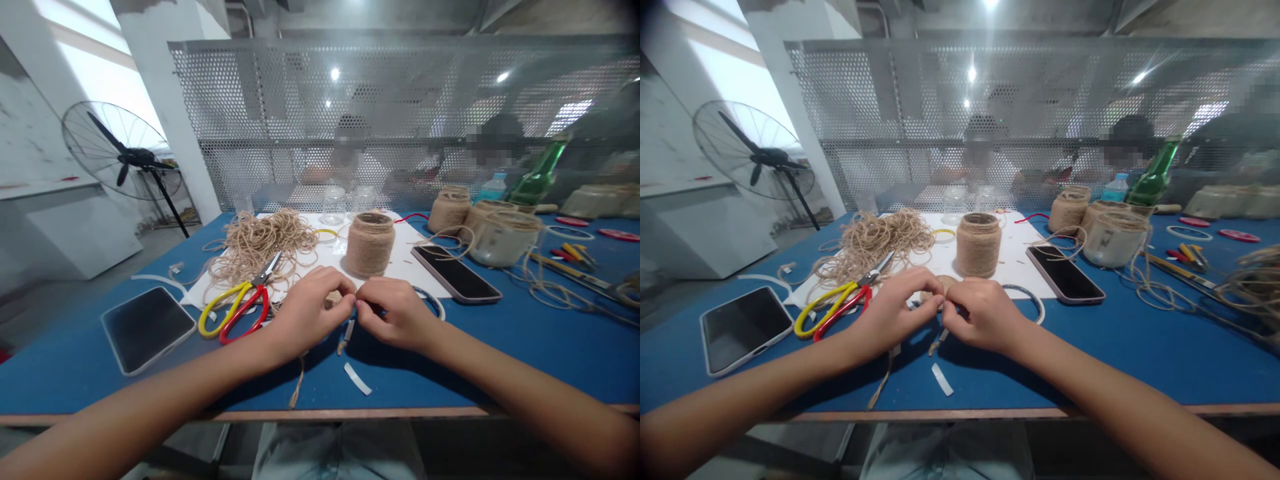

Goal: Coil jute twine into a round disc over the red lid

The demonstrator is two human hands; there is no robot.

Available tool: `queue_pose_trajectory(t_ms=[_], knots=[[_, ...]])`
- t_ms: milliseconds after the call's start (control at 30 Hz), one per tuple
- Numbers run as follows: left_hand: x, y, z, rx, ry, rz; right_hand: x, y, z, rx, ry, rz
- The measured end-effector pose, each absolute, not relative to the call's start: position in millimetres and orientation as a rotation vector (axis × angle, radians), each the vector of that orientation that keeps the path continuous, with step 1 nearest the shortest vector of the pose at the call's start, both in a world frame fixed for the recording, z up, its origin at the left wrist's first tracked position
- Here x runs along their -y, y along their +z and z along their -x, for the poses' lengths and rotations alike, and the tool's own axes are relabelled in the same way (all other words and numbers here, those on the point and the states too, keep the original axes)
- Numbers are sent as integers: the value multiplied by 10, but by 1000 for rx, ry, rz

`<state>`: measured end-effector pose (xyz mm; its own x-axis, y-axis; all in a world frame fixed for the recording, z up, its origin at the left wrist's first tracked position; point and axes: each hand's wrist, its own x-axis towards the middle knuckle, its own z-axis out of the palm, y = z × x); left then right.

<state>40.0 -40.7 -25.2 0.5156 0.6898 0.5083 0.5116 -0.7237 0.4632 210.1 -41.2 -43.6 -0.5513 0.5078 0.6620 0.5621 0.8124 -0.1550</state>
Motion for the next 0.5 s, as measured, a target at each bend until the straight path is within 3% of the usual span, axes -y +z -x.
queue_pose_trajectory(t_ms=[500], knots=[[395, -253, -373, -949, 987, -2513, 415, -371, -2122, 2265, 22, 806]])
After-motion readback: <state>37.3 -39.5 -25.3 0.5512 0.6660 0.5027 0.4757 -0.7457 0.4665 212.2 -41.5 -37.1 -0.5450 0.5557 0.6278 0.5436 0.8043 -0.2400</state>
